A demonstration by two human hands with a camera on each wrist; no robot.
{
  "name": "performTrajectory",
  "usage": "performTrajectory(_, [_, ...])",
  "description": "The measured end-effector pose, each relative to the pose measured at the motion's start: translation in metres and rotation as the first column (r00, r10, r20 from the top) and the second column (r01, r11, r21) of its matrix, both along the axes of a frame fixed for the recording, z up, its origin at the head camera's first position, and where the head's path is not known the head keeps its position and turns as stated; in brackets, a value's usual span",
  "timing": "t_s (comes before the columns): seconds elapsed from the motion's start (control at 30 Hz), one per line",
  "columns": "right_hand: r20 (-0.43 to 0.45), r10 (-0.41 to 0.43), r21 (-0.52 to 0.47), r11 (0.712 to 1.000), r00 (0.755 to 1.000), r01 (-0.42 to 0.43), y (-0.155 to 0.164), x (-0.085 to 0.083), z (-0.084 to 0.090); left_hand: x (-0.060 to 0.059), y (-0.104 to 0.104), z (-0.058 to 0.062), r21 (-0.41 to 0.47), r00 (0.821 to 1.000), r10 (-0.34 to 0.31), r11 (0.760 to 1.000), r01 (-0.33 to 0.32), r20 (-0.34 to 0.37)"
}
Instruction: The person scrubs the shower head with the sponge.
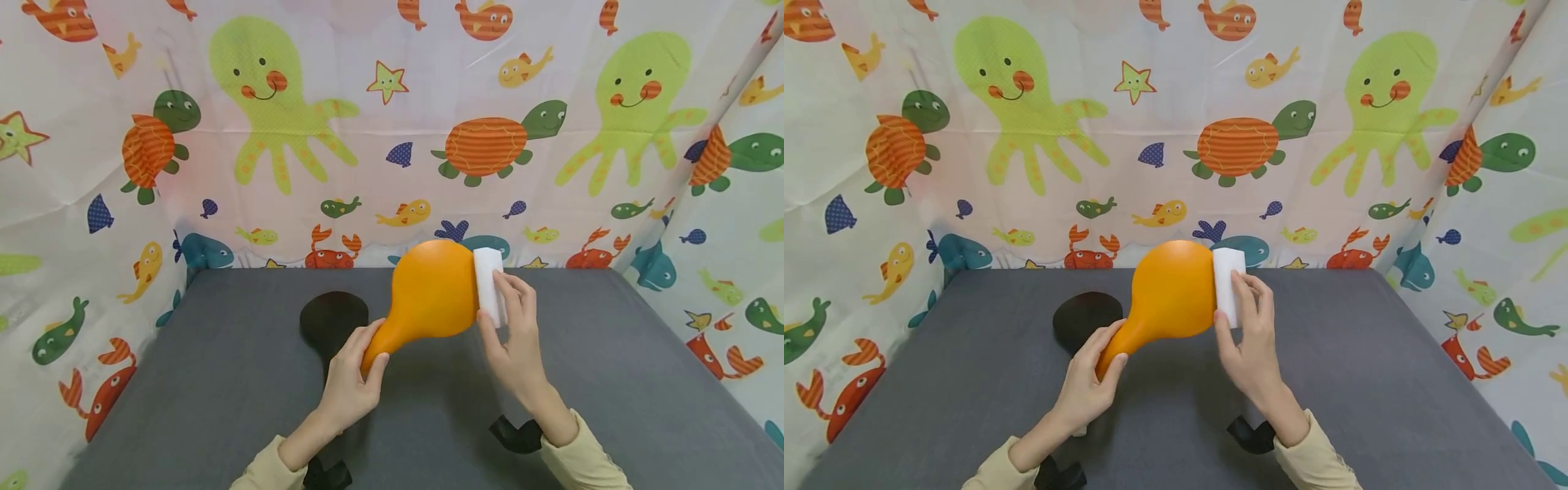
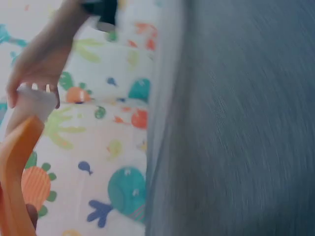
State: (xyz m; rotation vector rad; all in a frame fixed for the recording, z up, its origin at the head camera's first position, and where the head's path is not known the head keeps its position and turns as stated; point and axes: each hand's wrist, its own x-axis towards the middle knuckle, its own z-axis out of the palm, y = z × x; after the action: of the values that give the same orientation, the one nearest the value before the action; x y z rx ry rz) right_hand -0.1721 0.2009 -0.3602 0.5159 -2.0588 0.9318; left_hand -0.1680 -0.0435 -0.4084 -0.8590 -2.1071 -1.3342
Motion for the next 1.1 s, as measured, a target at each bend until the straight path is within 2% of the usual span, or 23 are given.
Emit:
performTrajectory(0.03, [-0.074, 0.016, 0.041, 0.999, 0.997, -0.013, -0.004, 0.000, -0.001, 0.001, 0.000, 0.001, 0.054, 0.995, -0.042, 0.998, 0.037, 0.085])
performTrajectory(0.07, [-0.147, 0.032, 0.095, 0.995, 0.989, -0.018, -0.008, 0.001, -0.002, 0.001, -0.001, 0.002, 0.106, 0.983, -0.084, 0.992, 0.067, 0.164])
performTrajectory(0.13, [-0.289, 0.079, 0.228, 0.974, 0.954, -0.012, -0.017, 0.003, -0.004, 0.002, -0.001, 0.003, 0.188, 0.945, -0.146, 0.978, 0.093, 0.294])
performTrajectory(0.23, [-0.437, 0.189, 0.424, 0.905, 0.879, 0.017, -0.027, 0.007, -0.005, 0.002, 0.000, 0.004, 0.245, 0.896, -0.180, 0.966, 0.083, 0.407])
performTrajectory(0.3, [-0.512, 0.233, 0.478, 0.877, 0.827, 0.050, -0.031, 0.009, -0.003, 0.002, 0.001, 0.004, 0.260, 0.880, -0.180, 0.963, 0.067, 0.439])
performTrajectory(0.33, [-0.550, 0.231, 0.470, 0.880, 0.803, 0.069, -0.032, 0.009, -0.001, 0.002, 0.001, 0.005, 0.264, 0.875, -0.178, 0.963, 0.060, 0.451])
performTrajectory(0.37, [-0.587, 0.213, 0.435, 0.896, 0.781, 0.083, -0.032, 0.009, 0.001, 0.002, 0.001, 0.006, 0.271, 0.870, -0.180, 0.961, 0.056, 0.459])
performTrajectory(0.43, [-0.636, 0.127, 0.300, 0.949, 0.761, 0.093, -0.032, 0.007, 0.006, 0.003, 0.002, 0.007, 0.298, 0.853, -0.211, 0.952, 0.069, 0.478])
performTrajectory(0.5, [-0.619, 0.042, 0.152, 0.986, 0.785, 0.067, -0.030, 0.005, 0.009, 0.003, 0.002, 0.008, 0.347, 0.818, -0.279, 0.932, 0.105, 0.502])
performTrajectory(0.57, [-0.561, 0.018, 0.064, 0.998, 0.828, 0.022, -0.030, 0.004, 0.009, 0.003, 0.002, 0.009, 0.424, 0.764, -0.386, 0.891, 0.162, 0.518])
performTrajectory(0.6, [-0.535, 0.027, 0.053, 0.999, 0.844, 0.002, -0.031, 0.004, 0.007, 0.003, 0.002, 0.010, 0.470, 0.725, -0.447, 0.862, 0.192, 0.524])
performTrajectory(0.67, [-0.501, 0.091, 0.112, 0.993, 0.860, -0.040, -0.033, 0.004, 0.001, 0.004, 0.001, 0.010, 0.552, 0.634, -0.566, 0.795, 0.251, 0.527])
performTrajectory(0.7, [-0.490, 0.138, 0.168, 0.984, 0.861, -0.062, -0.035, 0.004, -0.003, 0.004, 0.002, 0.011, 0.586, 0.585, -0.620, 0.760, 0.282, 0.523])
performTrajectory(0.77, [-0.482, 0.223, 0.286, 0.954, 0.847, -0.089, -0.038, 0.004, -0.009, 0.005, 0.002, 0.011, 0.620, 0.502, -0.692, 0.708, 0.336, 0.518])
performTrajectory(0.8, [-0.478, 0.256, 0.331, 0.939, 0.840, -0.097, -0.039, 0.004, -0.012, 0.005, 0.002, 0.011, 0.634, 0.464, -0.720, 0.685, 0.358, 0.516])
performTrajectory(0.83, [-0.475, 0.278, 0.362, 0.927, 0.835, -0.102, -0.040, 0.003, -0.013, 0.006, 0.002, 0.012, 0.643, 0.434, -0.742, 0.665, 0.380, 0.511])
performTrajectory(0.9, [-0.467, 0.277, 0.365, 0.925, 0.840, -0.102, -0.038, 0.000, -0.013, 0.006, 0.002, 0.013, 0.656, 0.393, -0.769, 0.637, 0.404, 0.504])
performTrajectory(0.97, [-0.473, 0.228, 0.314, 0.946, 0.851, -0.079, -0.034, -0.005, -0.009, 0.007, 0.002, 0.014, 0.668, 0.364, -0.784, 0.620, 0.413, 0.503])
performTrajectory(1.07, [-0.443, 0.086, 0.171, 0.985, 0.892, -0.010, -0.025, -0.012, -0.001, 0.009, 0.002, 0.014, 0.684, 0.329, -0.799, 0.601, 0.413, 0.504])
performTrajectory(1.1, [-0.417, 0.037, 0.126, 0.992, 0.908, 0.017, -0.023, -0.013, 0.002, 0.009, 0.002, 0.015, 0.687, 0.323, -0.805, 0.593, 0.419, 0.498])
